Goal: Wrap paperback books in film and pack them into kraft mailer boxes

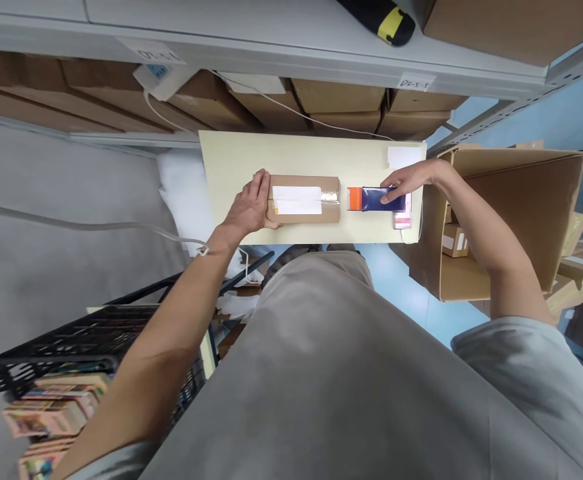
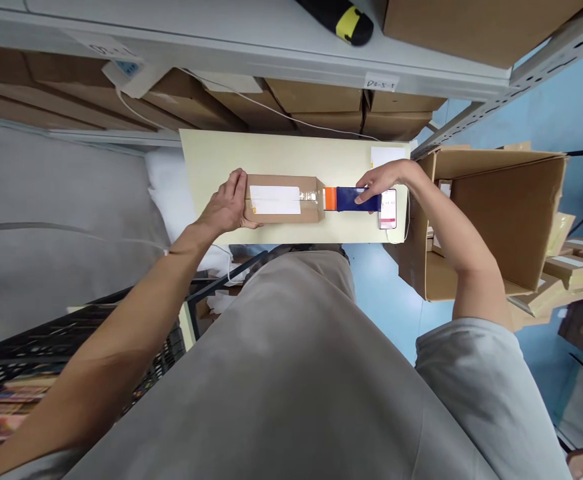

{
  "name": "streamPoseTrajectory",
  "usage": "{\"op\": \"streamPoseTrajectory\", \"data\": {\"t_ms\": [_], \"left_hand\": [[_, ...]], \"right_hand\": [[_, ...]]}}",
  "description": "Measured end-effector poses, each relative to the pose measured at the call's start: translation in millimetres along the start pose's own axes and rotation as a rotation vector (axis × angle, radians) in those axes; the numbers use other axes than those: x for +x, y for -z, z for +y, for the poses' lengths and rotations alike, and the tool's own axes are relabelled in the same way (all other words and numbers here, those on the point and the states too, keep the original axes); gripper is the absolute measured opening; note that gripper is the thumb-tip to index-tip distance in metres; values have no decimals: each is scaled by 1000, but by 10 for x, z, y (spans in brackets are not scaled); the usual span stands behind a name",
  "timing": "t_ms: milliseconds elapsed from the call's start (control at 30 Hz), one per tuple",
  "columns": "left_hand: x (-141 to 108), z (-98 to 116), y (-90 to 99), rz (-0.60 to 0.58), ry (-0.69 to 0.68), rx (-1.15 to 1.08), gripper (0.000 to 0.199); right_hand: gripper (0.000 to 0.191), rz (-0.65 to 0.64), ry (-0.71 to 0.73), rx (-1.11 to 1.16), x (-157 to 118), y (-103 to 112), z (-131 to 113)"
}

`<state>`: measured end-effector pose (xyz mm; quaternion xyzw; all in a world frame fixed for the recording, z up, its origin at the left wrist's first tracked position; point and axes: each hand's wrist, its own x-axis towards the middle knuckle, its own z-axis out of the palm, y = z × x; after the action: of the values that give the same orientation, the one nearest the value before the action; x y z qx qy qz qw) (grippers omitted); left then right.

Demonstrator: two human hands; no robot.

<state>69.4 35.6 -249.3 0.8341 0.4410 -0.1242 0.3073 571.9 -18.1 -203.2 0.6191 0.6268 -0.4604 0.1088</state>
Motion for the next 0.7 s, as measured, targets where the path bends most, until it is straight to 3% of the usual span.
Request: {"op": "streamPoseTrajectory", "data": {"t_ms": [100, 267, 400, 700], "left_hand": [[7, 20, 12, -17, 19, 61, 164], [10, 53, 15, -26, 46, 106, 158], [8, 83, 25, -27, 53, 82, 157], [-3, 107, 36, -3, 25, 53, 160]], "right_hand": [[67, -202, 55, 38, 79, 52, 22], [63, -226, 101, 48, 159, 6, -17], [57, -352, 61, 63, 171, -122, -124], [44, -190, -72, -46, 25, -519, -575]]}}
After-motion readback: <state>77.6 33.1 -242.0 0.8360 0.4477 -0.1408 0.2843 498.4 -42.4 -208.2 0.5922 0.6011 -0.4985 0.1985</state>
